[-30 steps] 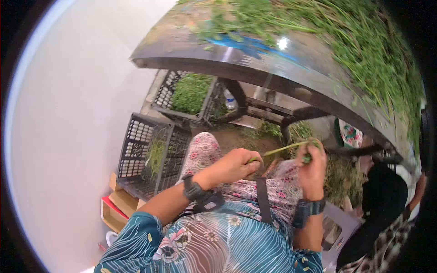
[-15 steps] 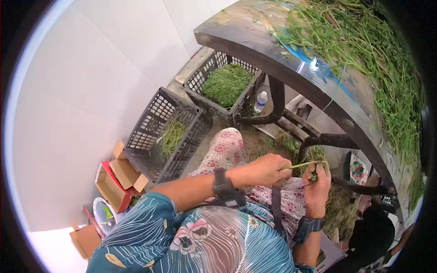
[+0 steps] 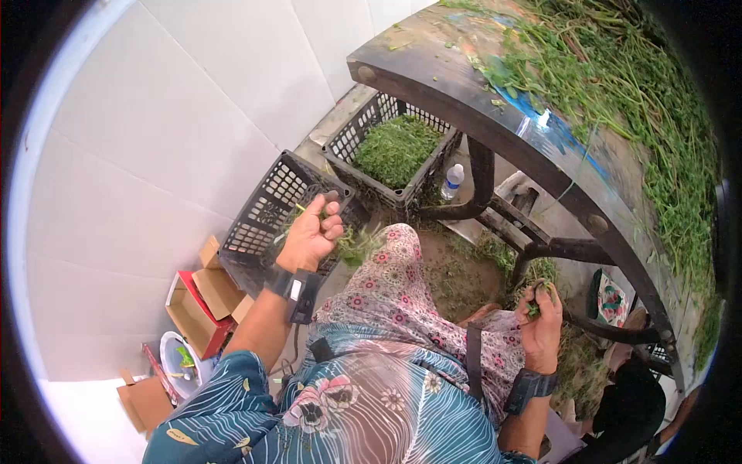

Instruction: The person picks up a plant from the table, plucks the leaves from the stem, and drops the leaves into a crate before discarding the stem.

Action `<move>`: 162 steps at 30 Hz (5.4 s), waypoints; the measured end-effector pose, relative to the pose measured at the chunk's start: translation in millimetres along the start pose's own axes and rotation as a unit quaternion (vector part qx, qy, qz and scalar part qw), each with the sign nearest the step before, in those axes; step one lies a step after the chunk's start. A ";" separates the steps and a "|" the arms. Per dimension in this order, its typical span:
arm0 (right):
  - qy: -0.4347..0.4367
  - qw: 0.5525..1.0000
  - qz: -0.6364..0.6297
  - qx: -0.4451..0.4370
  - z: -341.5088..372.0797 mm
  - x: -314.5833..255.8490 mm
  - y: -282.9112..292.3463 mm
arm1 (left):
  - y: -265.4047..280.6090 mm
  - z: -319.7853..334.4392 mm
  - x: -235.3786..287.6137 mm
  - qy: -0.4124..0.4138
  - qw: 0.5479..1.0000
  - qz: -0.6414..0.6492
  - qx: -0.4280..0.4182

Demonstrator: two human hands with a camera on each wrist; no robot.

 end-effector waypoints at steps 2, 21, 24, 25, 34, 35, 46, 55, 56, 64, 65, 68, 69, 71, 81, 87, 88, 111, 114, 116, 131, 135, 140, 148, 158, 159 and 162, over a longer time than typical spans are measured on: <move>-0.001 0.999 0.000 -0.039 2.6 -2.3 -4.1 | -30.6 12.8 -15.2 0.011 0.999 -0.034 0.032; 0.275 0.881 0.323 -0.207 20.4 -37.4 -77.2 | -178.7 37.4 -170.6 0.152 0.860 -0.375 -0.310; 0.353 0.827 0.373 -0.229 14.4 -29.3 -74.7 | -185.9 45.0 -171.8 0.153 0.856 -0.384 -0.310; 0.355 0.824 0.377 -0.230 13.9 -30.4 -74.6 | -186.8 46.2 -171.2 0.156 0.858 -0.386 -0.300; 0.273 0.873 0.377 -0.146 17.6 -31.4 -65.8 | -177.8 34.2 -159.6 0.018 0.845 -0.459 -0.273; 0.271 0.872 0.381 -0.142 18.1 -33.0 -66.6 | -176.7 34.0 -156.9 0.019 0.847 -0.459 -0.268; 0.261 0.873 0.387 -0.139 18.4 -29.3 -63.4 | -184.1 42.4 -147.8 -0.088 0.768 -0.600 -0.206; 0.235 0.897 0.347 -0.140 16.5 -25.3 -61.9 | -181.8 40.7 -151.2 -0.133 0.762 -0.604 -0.192; 0.217 0.909 0.328 -0.135 15.6 -23.7 -61.0 | -183.9 44.2 -151.3 -0.143 0.751 -0.617 -0.184; 0.131 0.960 0.210 -0.133 12.9 -20.8 -51.6 | -190.3 52.6 -150.3 -0.169 0.707 -0.658 -0.196; 0.127 0.959 0.213 -0.134 12.7 -21.1 -51.2 | -189.0 51.3 -151.2 -0.159 0.715 -0.652 -0.197; 0.062 0.982 0.140 -0.107 11.1 -19.3 -47.2 | -187.2 49.1 -153.9 -0.153 0.723 -0.642 -0.204; 0.031 0.990 0.101 -0.093 10.6 -18.1 -45.6 | -188.2 50.4 -153.2 -0.165 0.715 -0.646 -0.210; 0.015 0.999 0.010 -0.045 5.3 -17.2 -35.7 | -189.1 51.6 -151.5 -0.164 0.719 -0.641 -0.213; 0.218 0.885 0.350 -0.215 17.8 -27.2 -53.8 | -188.8 42.7 -150.9 -0.110 0.765 -0.593 -0.227; 0.215 0.802 0.472 -0.295 17.9 -10.7 -49.5 | -189.1 43.8 -148.5 -0.097 0.783 -0.570 -0.229; 0.214 0.801 0.479 -0.288 17.6 -10.4 -48.3 | -188.0 43.5 -147.6 -0.098 0.778 -0.579 -0.221; 0.231 0.872 0.403 -0.157 21.0 -21.2 -46.6 | -186.8 35.3 -146.8 -0.135 0.714 -0.651 -0.219; 0.227 0.856 0.426 -0.186 18.1 -20.5 -44.6 | -185.8 35.9 -146.8 -0.118 0.735 -0.629 -0.227; 0.221 0.840 0.447 -0.214 18.4 -18.1 -44.3 | -185.5 37.7 -148.8 -0.096 0.746 -0.619 -0.226; 0.284 0.779 0.488 -0.273 18.0 -17.3 -46.9 | -183.0 36.5 -156.2 -0.095 0.679 -0.684 -0.249; 0.305 0.785 0.470 -0.266 19.8 -20.4 -44.9 | -180.0 33.0 -153.9 -0.133 0.643 -0.714 -0.242; 0.330 0.772 0.479 -0.256 18.4 -25.8 -42.6 | -185.6 38.6 -150.4 -0.134 0.618 -0.737 -0.238; 0.260 0.825 0.449 -0.224 21.4 -24.9 -42.7 | -178.9 32.7 -155.5 -0.119 0.659 -0.705 -0.236; 0.279 0.825 0.432 -0.232 18.9 -23.8 -40.4 | -186.5 41.0 -156.4 -0.115 0.627 -0.737 -0.226; 0.281 0.825 0.435 -0.228 19.0 -23.4 -40.9 | -186.8 40.9 -156.7 -0.129 0.618 -0.740 -0.230; 0.286 0.824 0.441 -0.209 18.9 -23.0 -43.8 | -191.2 44.1 -156.3 -0.138 0.603 -0.754 -0.222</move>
Point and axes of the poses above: each hand's wrist, its own z-axis away from the middle knuckle, its own y-axis out of the back of the hand, x = y × z, the point moved 3 cm from there along -z, towards the middle knuckle, and after that the axes turned 14 degrees about y, right-handed, at the moved point
